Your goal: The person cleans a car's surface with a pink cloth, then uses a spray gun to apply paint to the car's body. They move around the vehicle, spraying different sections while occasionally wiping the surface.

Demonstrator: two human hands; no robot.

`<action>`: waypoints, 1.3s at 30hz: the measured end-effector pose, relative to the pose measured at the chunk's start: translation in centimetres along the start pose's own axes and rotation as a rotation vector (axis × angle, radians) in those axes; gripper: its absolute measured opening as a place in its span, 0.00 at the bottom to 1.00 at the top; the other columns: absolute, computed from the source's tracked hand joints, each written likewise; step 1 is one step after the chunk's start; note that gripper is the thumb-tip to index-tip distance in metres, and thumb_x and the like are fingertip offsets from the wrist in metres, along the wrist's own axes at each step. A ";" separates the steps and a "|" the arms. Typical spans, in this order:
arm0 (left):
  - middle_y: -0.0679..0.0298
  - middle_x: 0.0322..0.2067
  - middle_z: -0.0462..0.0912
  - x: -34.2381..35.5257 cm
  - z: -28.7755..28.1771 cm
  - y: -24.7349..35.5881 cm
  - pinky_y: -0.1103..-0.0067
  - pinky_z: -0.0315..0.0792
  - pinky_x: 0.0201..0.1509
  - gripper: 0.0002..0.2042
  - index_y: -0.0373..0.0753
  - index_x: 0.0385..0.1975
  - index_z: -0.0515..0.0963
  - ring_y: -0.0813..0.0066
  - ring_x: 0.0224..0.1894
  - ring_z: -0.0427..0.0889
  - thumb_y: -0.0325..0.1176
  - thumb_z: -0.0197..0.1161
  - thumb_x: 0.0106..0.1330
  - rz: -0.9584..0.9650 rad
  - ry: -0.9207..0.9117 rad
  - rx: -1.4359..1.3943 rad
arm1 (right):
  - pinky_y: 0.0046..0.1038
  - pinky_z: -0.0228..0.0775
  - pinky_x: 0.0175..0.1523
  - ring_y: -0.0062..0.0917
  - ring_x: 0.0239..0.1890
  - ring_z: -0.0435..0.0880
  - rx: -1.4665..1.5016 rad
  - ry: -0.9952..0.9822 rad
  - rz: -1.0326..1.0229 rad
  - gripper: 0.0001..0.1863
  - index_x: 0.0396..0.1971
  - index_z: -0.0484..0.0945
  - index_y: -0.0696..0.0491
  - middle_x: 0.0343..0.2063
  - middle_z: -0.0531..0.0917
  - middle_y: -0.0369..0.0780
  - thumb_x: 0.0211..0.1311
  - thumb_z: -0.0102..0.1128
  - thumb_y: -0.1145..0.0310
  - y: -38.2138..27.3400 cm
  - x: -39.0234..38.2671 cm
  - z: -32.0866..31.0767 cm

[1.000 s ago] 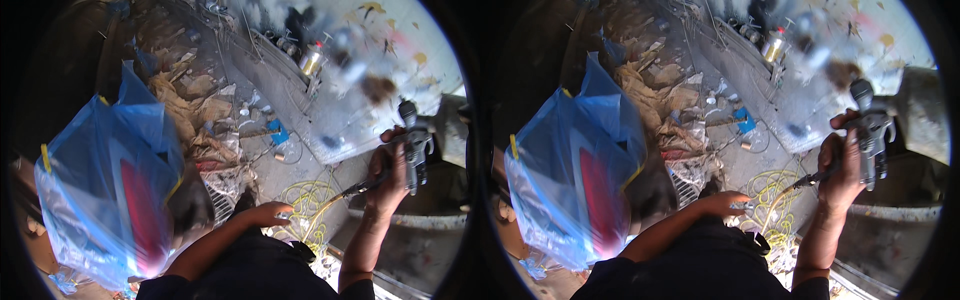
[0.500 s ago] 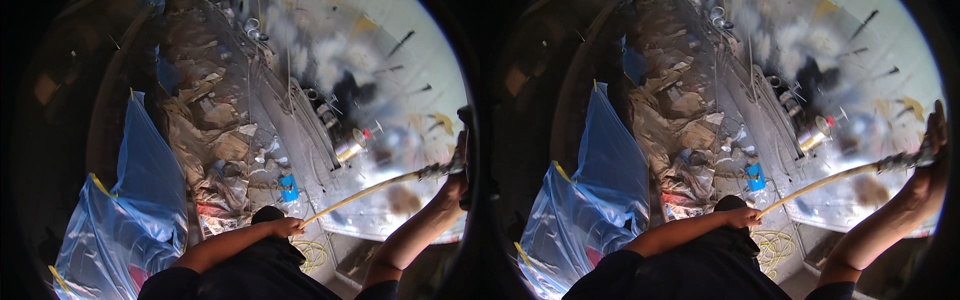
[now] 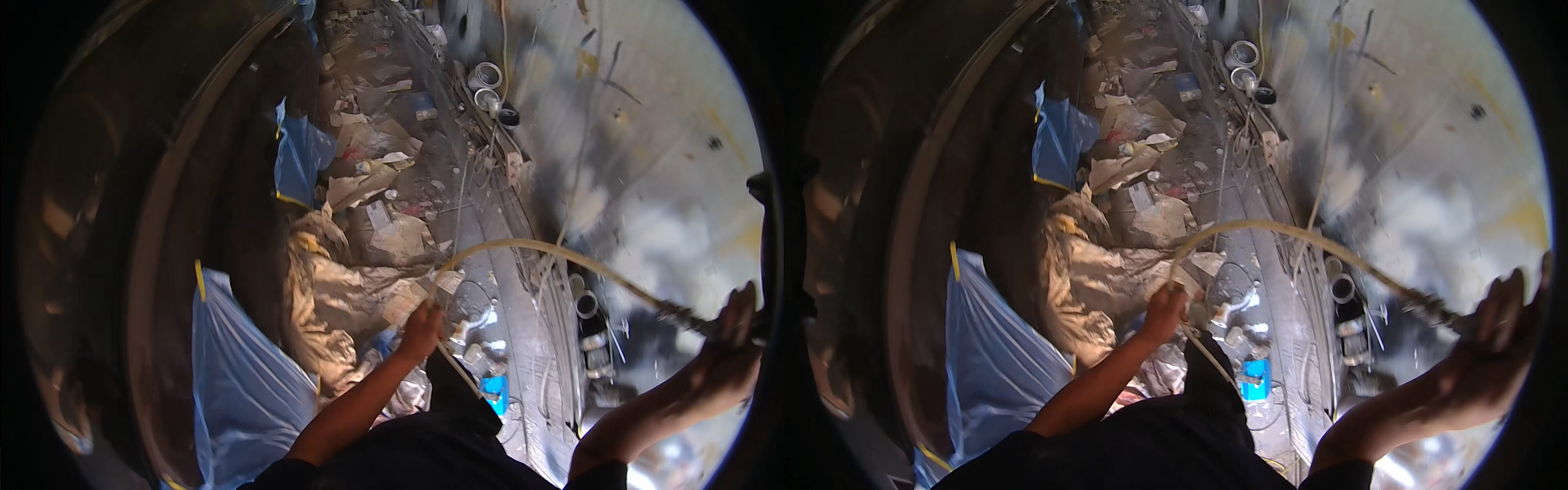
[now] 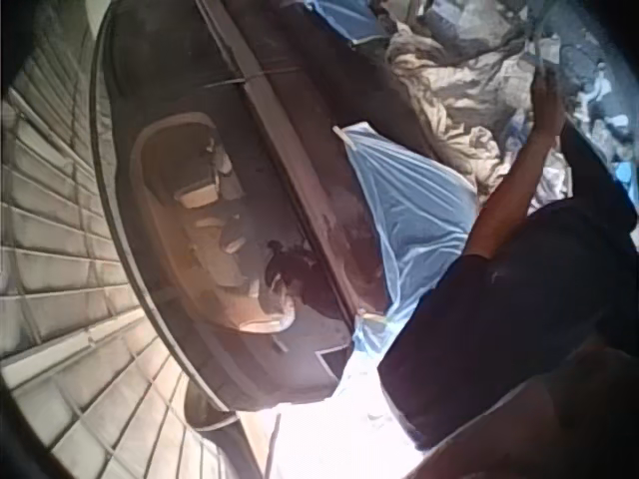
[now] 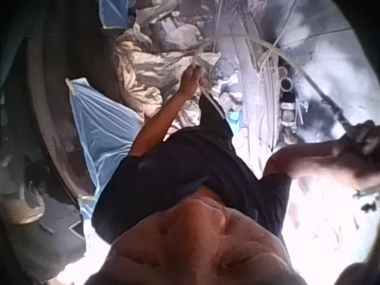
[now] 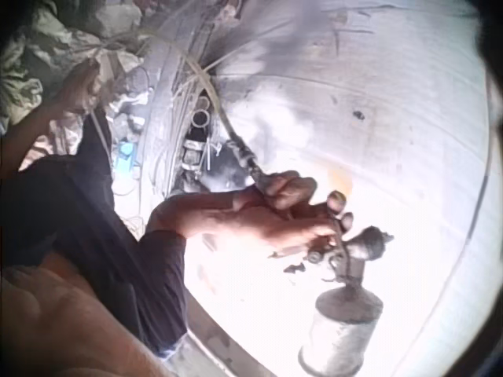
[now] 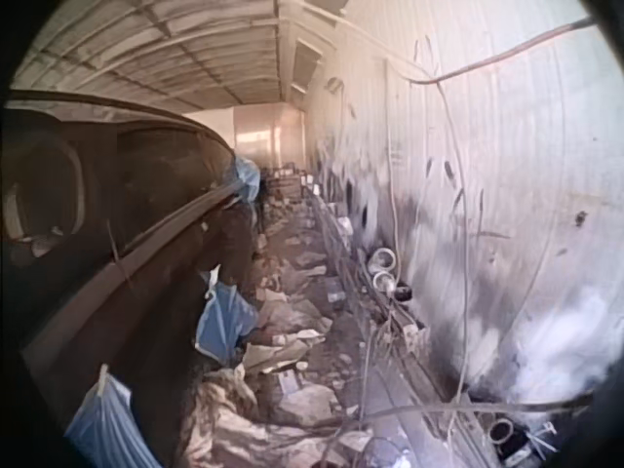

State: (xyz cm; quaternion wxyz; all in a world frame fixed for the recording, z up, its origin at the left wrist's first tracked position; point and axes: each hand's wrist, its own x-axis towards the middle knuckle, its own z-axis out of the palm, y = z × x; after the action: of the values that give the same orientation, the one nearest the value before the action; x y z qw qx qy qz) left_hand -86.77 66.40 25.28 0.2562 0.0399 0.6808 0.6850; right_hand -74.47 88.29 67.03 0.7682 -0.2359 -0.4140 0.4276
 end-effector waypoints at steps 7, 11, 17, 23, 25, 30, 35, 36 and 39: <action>0.54 0.23 0.76 16.5 -12.2 14.0 0.65 0.71 0.33 0.09 0.34 0.40 0.80 0.64 0.25 0.76 0.35 0.63 0.78 0.381 0.309 0.465 | 0.19 0.53 0.25 0.10 0.20 0.66 -0.221 -0.812 0.440 0.22 0.56 0.75 0.52 0.35 0.78 0.31 0.78 0.67 0.51 19.3 -2.8 3.8; 0.46 0.30 0.83 18.7 -17.8 21.1 0.58 0.76 0.36 0.04 0.37 0.39 0.82 0.42 0.33 0.86 0.29 0.67 0.71 0.481 0.389 0.770 | 0.19 0.58 0.28 0.11 0.22 0.69 -0.356 -0.940 0.684 0.14 0.52 0.76 0.56 0.26 0.75 0.28 0.76 0.63 0.64 24.4 -8.5 11.9; 0.52 0.29 0.86 24.7 -27.4 23.0 0.61 0.80 0.33 0.05 0.39 0.37 0.86 0.45 0.29 0.86 0.28 0.71 0.62 0.434 0.672 0.961 | 0.22 0.65 0.25 0.14 0.21 0.74 -0.223 -1.116 0.897 0.14 0.57 0.75 0.55 0.37 0.83 0.36 0.78 0.61 0.67 35.2 -15.6 23.4; 0.53 0.31 0.87 38.6 -33.9 30.5 0.62 0.81 0.36 0.06 0.38 0.36 0.86 0.47 0.31 0.87 0.25 0.70 0.60 0.509 0.615 0.912 | 0.22 0.60 0.22 0.13 0.18 0.70 -0.368 -1.038 1.031 0.19 0.65 0.73 0.52 0.45 0.84 0.37 0.82 0.59 0.63 46.0 -20.2 36.9; 0.53 0.30 0.87 44.3 -35.5 33.8 0.62 0.80 0.34 0.05 0.38 0.35 0.86 0.48 0.30 0.87 0.25 0.70 0.60 0.562 0.633 0.956 | 0.22 0.58 0.20 0.13 0.17 0.68 -0.309 -1.042 0.932 0.21 0.65 0.73 0.53 0.43 0.84 0.36 0.82 0.59 0.58 48.5 -21.5 42.4; 0.56 0.27 0.85 58.7 -40.1 43.2 0.63 0.75 0.29 0.04 0.41 0.34 0.86 0.53 0.26 0.85 0.25 0.71 0.62 0.719 0.591 1.163 | 0.21 0.61 0.23 0.13 0.19 0.70 -0.271 -1.055 0.923 0.20 0.66 0.71 0.54 0.46 0.83 0.38 0.83 0.57 0.63 54.3 -23.8 55.2; 0.57 0.23 0.82 73.5 -43.4 50.7 0.64 0.74 0.27 0.03 0.39 0.33 0.85 0.55 0.22 0.81 0.23 0.71 0.62 0.772 0.659 1.285 | 0.22 0.62 0.23 0.14 0.20 0.69 -0.228 -1.075 0.939 0.20 0.64 0.72 0.54 0.46 0.81 0.40 0.81 0.59 0.61 65.1 -27.8 65.5; 0.57 0.23 0.82 76.6 -43.7 51.4 0.64 0.74 0.27 0.03 0.39 0.32 0.85 0.54 0.22 0.81 0.23 0.71 0.62 0.750 0.669 1.292 | 0.22 0.62 0.23 0.15 0.20 0.69 -0.215 -1.088 0.949 0.20 0.64 0.72 0.54 0.47 0.81 0.40 0.81 0.59 0.61 68.0 -28.6 67.6; 0.57 0.22 0.79 86.2 -44.5 53.4 0.64 0.73 0.26 0.03 0.38 0.31 0.83 0.54 0.22 0.80 0.23 0.71 0.62 0.723 0.641 1.318 | 0.23 0.60 0.23 0.14 0.17 0.66 -0.243 -1.189 1.095 0.15 0.56 0.74 0.55 0.26 0.78 0.34 0.80 0.60 0.61 76.3 -30.2 75.2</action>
State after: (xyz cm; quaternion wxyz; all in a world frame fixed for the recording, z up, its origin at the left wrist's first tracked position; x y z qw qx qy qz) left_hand -195.19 63.90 47.72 -0.2639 0.2019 0.9291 0.1625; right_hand -181.50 103.10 40.27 0.0715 -0.2201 -0.6219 0.7482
